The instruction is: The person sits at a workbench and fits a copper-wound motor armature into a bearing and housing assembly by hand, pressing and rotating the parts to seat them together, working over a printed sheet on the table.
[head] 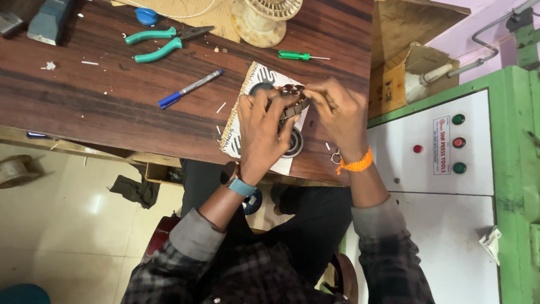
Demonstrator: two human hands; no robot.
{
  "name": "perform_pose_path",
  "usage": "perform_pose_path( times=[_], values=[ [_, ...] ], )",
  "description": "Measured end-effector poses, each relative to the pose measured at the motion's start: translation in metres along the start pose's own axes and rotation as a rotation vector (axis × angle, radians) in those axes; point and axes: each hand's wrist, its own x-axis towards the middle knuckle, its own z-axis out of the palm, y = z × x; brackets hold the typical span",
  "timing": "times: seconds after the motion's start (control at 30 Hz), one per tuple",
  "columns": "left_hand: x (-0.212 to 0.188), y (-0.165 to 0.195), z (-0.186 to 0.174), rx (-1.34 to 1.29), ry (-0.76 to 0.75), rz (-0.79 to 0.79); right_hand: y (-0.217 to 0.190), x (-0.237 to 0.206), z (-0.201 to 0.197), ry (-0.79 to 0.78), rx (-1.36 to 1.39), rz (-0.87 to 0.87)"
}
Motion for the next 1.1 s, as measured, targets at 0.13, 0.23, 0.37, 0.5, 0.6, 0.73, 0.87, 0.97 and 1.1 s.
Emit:
perform_pose_path(
  times=[0.13,0.23,0.37,0.5,0.6,0.73,0.87,0.97,1.1],
  values=[
    [0.009,-0.011,-0.008,-0.385,-0.03,-0.069,0.002,0.015,0.01,-0.058,-0.081,-0.034],
    [0.02,-0.027,-0.014,-0.917,-0.246,-0.258,0.001,0.024,0.012,-0.045,-0.01,-0.061],
    [0.021,-0.029,-0.005,-1.0,-0.216,-0.344,-0.006,0.021,0.018,-0.03,-0.013,-0.066],
    [0.014,-0.027,-0.007,-0.968,-0.141,-0.264,-0.016,-0.006,0.018,0.069,0.005,0.065],
    [0.012,-0.026,-0.014,-0.788,-0.139,-0.19,-0.024,-0.031,0.026,0.155,0.038,0.152],
    [0.016,-0.024,-0.02,-0.526,-0.154,-0.019,-0.028,-0.065,0.045,0.219,0.15,0.394],
    [0.02,-0.02,-0.025,-0.471,-0.204,-0.104,-0.02,-0.086,0.067,0.227,0.357,0.49],
    [0.019,-0.015,-0.028,-0.419,-0.152,-0.018,-0.009,-0.096,0.073,0.255,0.408,0.501],
    [0.014,-0.005,-0.021,-0.188,-0.107,0.011,0.005,-0.102,0.066,0.269,0.357,0.497]
  ],
)
